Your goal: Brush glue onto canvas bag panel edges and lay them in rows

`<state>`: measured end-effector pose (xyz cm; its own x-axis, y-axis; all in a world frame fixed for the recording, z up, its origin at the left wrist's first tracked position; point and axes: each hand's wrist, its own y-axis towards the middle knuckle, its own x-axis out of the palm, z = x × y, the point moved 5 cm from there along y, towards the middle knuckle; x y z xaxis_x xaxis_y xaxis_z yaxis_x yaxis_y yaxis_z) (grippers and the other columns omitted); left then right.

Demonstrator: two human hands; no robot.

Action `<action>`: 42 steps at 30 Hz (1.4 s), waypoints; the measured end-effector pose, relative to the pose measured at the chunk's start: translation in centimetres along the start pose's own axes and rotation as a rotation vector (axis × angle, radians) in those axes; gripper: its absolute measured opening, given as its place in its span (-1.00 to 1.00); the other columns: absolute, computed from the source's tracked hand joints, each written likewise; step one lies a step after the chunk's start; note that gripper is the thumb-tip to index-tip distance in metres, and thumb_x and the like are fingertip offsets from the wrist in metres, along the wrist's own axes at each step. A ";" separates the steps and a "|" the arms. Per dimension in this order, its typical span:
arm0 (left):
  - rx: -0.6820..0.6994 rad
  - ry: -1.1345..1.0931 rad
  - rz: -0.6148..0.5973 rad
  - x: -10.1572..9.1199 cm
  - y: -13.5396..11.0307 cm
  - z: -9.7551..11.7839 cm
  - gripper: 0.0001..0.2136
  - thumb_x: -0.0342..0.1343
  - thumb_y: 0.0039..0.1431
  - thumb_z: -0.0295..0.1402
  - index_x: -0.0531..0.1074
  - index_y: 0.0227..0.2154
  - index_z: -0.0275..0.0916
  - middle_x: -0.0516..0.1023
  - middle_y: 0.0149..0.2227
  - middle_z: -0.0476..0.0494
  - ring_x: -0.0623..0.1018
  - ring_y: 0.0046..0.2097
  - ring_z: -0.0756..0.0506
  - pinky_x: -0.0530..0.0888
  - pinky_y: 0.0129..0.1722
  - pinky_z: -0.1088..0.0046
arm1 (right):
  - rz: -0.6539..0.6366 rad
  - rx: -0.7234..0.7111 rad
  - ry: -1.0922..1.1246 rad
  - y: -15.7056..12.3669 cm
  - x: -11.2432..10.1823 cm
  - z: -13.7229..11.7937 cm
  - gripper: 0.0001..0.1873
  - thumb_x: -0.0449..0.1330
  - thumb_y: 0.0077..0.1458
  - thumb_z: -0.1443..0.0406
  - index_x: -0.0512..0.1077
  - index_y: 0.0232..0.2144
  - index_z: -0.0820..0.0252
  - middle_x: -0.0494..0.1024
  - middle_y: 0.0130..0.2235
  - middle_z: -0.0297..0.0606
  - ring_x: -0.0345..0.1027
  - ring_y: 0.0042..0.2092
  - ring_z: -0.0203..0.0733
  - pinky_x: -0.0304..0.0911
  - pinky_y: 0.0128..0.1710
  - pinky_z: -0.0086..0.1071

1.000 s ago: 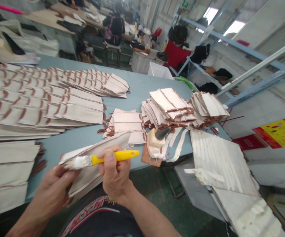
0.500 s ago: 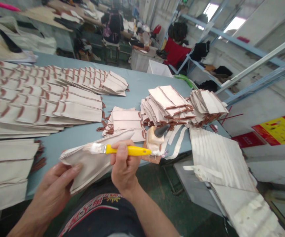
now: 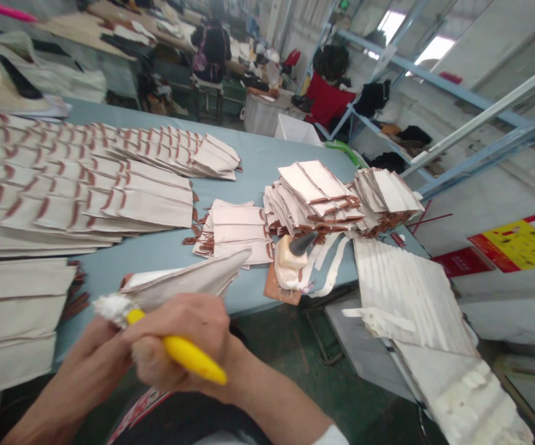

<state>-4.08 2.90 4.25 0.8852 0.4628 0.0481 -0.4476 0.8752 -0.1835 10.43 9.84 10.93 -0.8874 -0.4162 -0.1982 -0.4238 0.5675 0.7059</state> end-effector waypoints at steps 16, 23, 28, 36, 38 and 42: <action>-0.291 -0.317 -0.093 -1.2 -0.2 -0.8 -0.59 0.55 -0.11 -0.17 0.76 -0.14 -0.15 0.78 -0.35 -0.14 0.70 -0.40 -0.22 0.52 -0.55 0.43 | 0.071 0.126 0.328 3.0 -0.8 3.7 -0.59 0.10 0.59 -0.01 0.49 -0.28 0.00 0.37 -0.53 -0.51 0.20 -0.62 -0.33 0.18 -0.60 -0.44; -0.232 -0.333 -0.077 -0.9 0.2 0.8 -0.69 0.56 -0.17 -0.22 0.74 -0.29 -0.13 0.70 -0.47 -0.06 0.70 -0.37 -0.22 0.50 -0.55 0.45 | -0.022 0.052 0.111 3.5 0.3 4.6 -0.62 0.04 0.60 -0.01 0.53 -0.14 0.00 0.57 -0.42 -0.38 0.47 -0.45 -0.20 0.52 -0.34 -0.28; -0.318 -0.329 -0.087 -0.6 1.0 1.8 -0.66 0.55 -0.28 -0.25 0.72 -0.34 -0.16 0.76 -0.38 -0.14 0.75 -0.26 -0.28 0.54 -0.49 0.47 | 0.031 -0.163 -0.170 3.8 0.6 4.9 -0.78 0.08 0.60 0.22 0.54 0.01 0.04 0.76 -0.16 -0.22 0.69 -0.13 -0.14 0.58 -0.06 -0.27; -0.138 -0.007 -0.261 -2.9 2.2 1.1 -0.67 0.48 0.09 -0.06 0.73 -0.17 -0.12 0.77 -0.29 -0.06 0.73 -0.14 -0.22 0.65 -0.20 0.47 | 0.147 -0.050 -0.233 6.4 -0.4 7.4 -0.65 0.01 0.66 0.12 0.52 -0.10 0.12 0.66 -0.26 -0.31 0.54 -0.34 -0.27 0.44 -0.26 -0.40; -0.060 0.165 -0.291 -3.2 1.9 0.2 -0.73 0.41 0.21 -0.04 0.71 -0.24 -0.13 0.75 -0.30 -0.05 0.71 -0.15 -0.22 0.65 -0.13 0.44 | 0.196 0.031 -0.247 7.0 -1.0 8.7 -0.61 0.01 0.65 0.06 0.51 -0.12 0.11 0.59 -0.33 -0.36 0.48 -0.37 -0.27 0.38 -0.30 -0.38; 0.086 0.349 -0.285 -2.6 1.2 -0.7 -0.70 0.19 0.41 -0.05 0.71 -0.22 -0.13 0.74 -0.28 -0.05 0.68 -0.21 -0.18 0.61 -0.17 0.48 | 0.246 0.107 -0.243 7.5 -1.1 10.5 -0.59 0.04 0.61 -0.01 0.52 -0.13 0.09 0.55 -0.39 -0.39 0.45 -0.39 -0.25 0.35 -0.30 -0.34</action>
<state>-6.83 2.70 3.20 0.9578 0.1398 -0.2512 -0.1761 0.9760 -0.1282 6.31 21.99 9.28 -0.9769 -0.0846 -0.1961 -0.1977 0.7060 0.6801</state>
